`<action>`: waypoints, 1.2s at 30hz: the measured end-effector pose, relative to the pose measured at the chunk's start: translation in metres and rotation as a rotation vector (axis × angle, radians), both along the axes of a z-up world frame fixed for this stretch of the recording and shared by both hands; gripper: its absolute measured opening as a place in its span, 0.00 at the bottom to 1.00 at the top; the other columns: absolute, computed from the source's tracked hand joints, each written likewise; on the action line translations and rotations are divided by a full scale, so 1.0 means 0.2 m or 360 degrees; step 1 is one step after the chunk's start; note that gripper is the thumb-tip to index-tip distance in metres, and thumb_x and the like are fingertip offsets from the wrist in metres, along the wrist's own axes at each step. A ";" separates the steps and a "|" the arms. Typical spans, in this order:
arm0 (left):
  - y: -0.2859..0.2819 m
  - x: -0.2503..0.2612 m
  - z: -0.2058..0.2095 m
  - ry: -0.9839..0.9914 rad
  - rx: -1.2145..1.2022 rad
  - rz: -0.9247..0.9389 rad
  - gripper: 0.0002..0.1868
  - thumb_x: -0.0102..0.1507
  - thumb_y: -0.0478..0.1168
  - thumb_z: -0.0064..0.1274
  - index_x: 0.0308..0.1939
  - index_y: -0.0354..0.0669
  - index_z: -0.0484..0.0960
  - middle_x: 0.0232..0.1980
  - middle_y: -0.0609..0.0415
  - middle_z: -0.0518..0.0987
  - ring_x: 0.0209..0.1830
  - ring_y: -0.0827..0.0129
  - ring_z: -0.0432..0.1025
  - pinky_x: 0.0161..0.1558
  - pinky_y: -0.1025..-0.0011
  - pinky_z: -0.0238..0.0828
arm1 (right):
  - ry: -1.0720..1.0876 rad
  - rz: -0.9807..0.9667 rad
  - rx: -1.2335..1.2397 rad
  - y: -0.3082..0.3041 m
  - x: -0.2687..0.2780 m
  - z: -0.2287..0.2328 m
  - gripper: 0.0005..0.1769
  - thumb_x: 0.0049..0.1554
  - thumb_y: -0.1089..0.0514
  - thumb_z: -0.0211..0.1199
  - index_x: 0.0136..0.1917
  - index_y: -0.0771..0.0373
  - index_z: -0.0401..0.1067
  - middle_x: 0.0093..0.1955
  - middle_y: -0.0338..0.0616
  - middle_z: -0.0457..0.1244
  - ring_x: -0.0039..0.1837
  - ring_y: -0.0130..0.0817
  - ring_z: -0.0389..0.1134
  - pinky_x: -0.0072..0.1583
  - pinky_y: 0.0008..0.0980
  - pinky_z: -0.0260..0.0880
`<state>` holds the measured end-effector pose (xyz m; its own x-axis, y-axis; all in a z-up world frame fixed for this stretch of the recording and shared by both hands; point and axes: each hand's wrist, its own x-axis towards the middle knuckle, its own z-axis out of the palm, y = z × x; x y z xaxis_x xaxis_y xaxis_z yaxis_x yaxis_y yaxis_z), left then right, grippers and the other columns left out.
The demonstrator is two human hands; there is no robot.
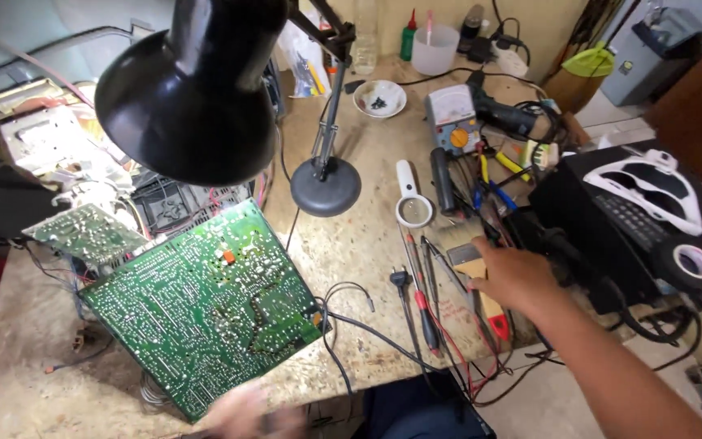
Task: The person works on a large green circuit board and a small gray electronic device on a cluttered workbench. They use a multimeter to test the circuit board and then use a screwdriver to open the gray device, revealing its internal components.
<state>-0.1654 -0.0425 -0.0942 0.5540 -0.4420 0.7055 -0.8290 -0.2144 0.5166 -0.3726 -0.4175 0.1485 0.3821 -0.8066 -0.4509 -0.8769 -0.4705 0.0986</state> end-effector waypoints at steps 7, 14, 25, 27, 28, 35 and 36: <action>-0.76 -0.36 0.89 -0.0216 0.0586 -0.1143 0.24 0.65 0.46 0.56 0.63 0.42 0.74 0.61 0.36 0.71 0.58 0.40 0.64 0.57 0.45 0.63 | -0.0559 -0.0324 0.0008 0.07 -0.13 -0.01 0.22 0.58 0.47 0.64 0.63 0.48 0.61 0.50 0.45 0.71 0.42 0.46 0.74 0.39 0.43 0.68; -1.02 -0.51 0.78 0.0181 0.1285 -0.0874 0.35 0.70 0.54 0.51 0.74 0.37 0.63 0.72 0.33 0.61 0.69 0.45 0.59 0.70 0.51 0.55 | -0.1035 -0.0423 -0.0255 -0.36 0.04 0.06 0.19 0.56 0.56 0.69 0.57 0.57 0.64 0.51 0.48 0.69 0.47 0.49 0.72 0.46 0.49 0.70; -1.03 -0.51 0.91 0.0591 0.1177 -0.1066 0.32 0.68 0.43 0.54 0.73 0.33 0.63 0.74 0.35 0.61 0.70 0.45 0.61 0.69 0.52 0.62 | -0.0715 -0.0387 0.0064 -0.50 0.46 0.08 0.51 0.53 0.19 0.50 0.77 0.52 0.60 0.73 0.48 0.59 0.68 0.54 0.65 0.60 0.54 0.70; -1.01 -0.49 0.82 0.0429 0.1014 -0.0968 0.29 0.67 0.46 0.55 0.67 0.32 0.68 0.66 0.36 0.66 0.63 0.46 0.64 0.63 0.53 0.65 | -0.0638 -0.0361 0.0021 -0.58 0.49 -0.06 0.31 0.54 0.32 0.54 0.60 0.54 0.67 0.56 0.46 0.62 0.54 0.49 0.66 0.50 0.47 0.67; -0.99 -0.48 0.77 0.0256 0.0841 -0.0873 0.27 0.66 0.48 0.56 0.61 0.31 0.73 0.57 0.37 0.72 0.56 0.48 0.68 0.57 0.53 0.68 | -0.0570 -0.0332 -0.0034 -0.61 0.50 -0.14 0.14 0.54 0.45 0.58 0.44 0.55 0.75 0.39 0.43 0.66 0.39 0.44 0.68 0.40 0.40 0.64; -1.00 -0.53 0.79 0.0037 0.1219 -0.0681 0.28 0.68 0.59 0.46 0.64 0.45 0.75 0.59 0.50 0.77 0.57 0.45 0.65 0.51 0.49 0.61 | -0.1125 -0.0563 0.0049 -0.51 0.33 -0.04 0.17 0.60 0.41 0.58 0.48 0.56 0.72 0.39 0.46 0.61 0.39 0.44 0.63 0.41 0.46 0.63; -1.00 -0.54 0.80 0.0003 0.1256 -0.0629 0.29 0.67 0.60 0.47 0.64 0.46 0.74 0.62 0.48 0.75 0.58 0.46 0.64 0.52 0.48 0.61 | -0.1454 -0.0655 0.0180 -0.47 0.29 0.02 0.17 0.59 0.43 0.60 0.55 0.54 0.73 0.49 0.46 0.65 0.48 0.46 0.67 0.47 0.47 0.67</action>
<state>-0.2728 -0.2426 0.0653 0.2582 -0.9595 0.1129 -0.9172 -0.2068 0.3405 -0.3144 -0.5115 0.1523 0.3211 -0.9243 -0.2062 -0.6906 -0.0795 -0.7189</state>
